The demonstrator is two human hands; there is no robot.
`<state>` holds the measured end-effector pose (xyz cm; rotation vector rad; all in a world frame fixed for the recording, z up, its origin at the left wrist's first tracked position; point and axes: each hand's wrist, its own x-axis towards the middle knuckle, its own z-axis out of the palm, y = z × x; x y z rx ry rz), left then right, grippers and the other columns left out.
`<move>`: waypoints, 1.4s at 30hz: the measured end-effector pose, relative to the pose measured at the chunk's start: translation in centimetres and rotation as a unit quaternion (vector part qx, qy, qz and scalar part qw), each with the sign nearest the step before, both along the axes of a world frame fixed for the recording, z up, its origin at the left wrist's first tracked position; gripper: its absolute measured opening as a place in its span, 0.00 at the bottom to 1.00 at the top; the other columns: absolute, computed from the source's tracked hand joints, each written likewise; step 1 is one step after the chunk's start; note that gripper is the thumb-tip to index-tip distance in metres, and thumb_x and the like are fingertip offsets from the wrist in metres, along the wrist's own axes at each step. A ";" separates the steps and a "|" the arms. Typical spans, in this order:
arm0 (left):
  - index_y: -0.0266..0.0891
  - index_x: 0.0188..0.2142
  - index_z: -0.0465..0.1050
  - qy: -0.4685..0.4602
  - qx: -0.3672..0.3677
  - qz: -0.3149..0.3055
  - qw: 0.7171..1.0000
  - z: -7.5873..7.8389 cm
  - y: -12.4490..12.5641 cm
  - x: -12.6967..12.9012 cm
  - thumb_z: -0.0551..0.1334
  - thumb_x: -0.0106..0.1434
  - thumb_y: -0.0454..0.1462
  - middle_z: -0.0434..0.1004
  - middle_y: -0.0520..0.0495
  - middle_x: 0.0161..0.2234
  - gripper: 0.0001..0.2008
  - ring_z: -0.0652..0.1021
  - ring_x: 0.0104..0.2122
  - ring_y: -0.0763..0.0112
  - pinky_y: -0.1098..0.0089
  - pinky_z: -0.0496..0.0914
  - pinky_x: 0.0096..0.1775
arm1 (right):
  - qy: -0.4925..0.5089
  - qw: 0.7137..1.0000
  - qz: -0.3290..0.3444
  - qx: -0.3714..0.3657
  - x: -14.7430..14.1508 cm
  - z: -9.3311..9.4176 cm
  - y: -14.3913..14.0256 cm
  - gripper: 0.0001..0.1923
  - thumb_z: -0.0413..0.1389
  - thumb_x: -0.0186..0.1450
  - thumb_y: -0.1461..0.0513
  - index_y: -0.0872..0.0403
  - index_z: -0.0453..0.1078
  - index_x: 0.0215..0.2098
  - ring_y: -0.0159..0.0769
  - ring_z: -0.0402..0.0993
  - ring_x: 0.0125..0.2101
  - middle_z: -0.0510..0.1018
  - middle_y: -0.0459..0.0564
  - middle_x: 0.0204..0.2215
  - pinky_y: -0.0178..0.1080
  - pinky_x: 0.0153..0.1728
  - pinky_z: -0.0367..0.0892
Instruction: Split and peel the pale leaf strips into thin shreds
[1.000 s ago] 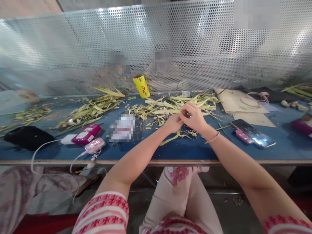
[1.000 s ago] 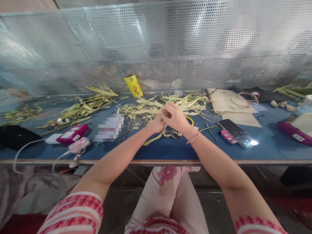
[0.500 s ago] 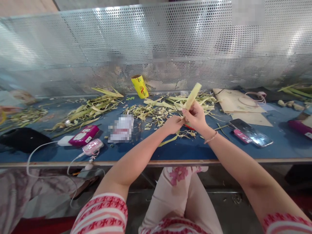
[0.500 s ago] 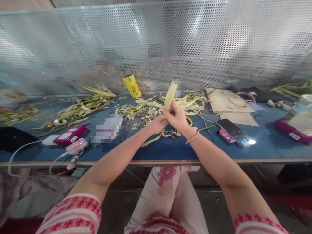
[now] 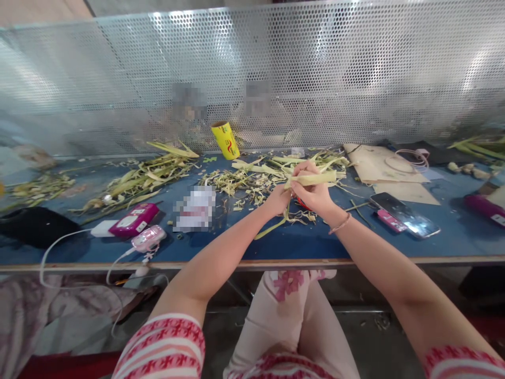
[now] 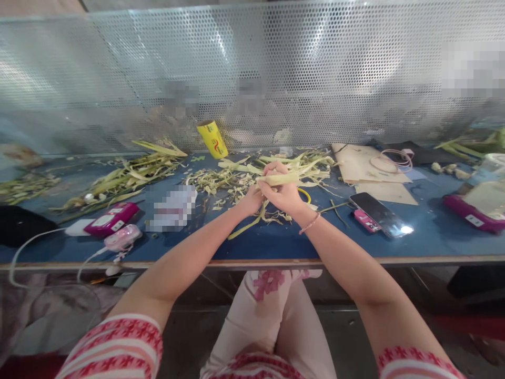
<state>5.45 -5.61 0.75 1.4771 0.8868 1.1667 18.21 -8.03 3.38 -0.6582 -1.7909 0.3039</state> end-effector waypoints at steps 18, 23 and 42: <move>0.38 0.21 0.56 -0.140 -0.037 -0.024 0.989 -0.2 2.4 0.3 0.50 0.63 0.31 0.54 0.57 0.16 0.13 0.56 0.17 0.80 0.77 0.56 0.23 | 0.170 0.983 0.020 -0.071 0.6 0.6 0.9 0.12 0.57 0.61 0.54 0.46 0.63 0.41 0.34 0.70 0.26 0.73 0.46 0.32 0.42 0.26 0.71; 0.37 0.24 0.60 -0.179 -0.070 -0.035 0.981 0.4 2.3 0.4 0.50 0.65 0.30 0.57 0.56 0.17 0.13 0.58 0.17 0.81 0.77 0.54 0.22 | 0.139 0.987 0.041 -0.063 1.2 0.9 1.5 0.09 0.58 0.60 0.53 0.49 0.68 0.31 0.33 0.71 0.27 0.73 0.48 0.35 0.40 0.25 0.70; 0.37 0.24 0.64 -0.284 -0.159 0.013 0.945 2.2 1.1 -0.2 0.54 0.65 0.49 0.65 0.53 0.19 0.20 0.68 0.21 0.77 0.73 0.65 0.29 | -0.245 0.968 0.027 0.047 1.2 -0.6 2.2 0.16 0.55 0.61 0.65 0.54 0.67 0.48 0.38 0.72 0.37 0.75 0.51 0.35 0.41 0.40 0.69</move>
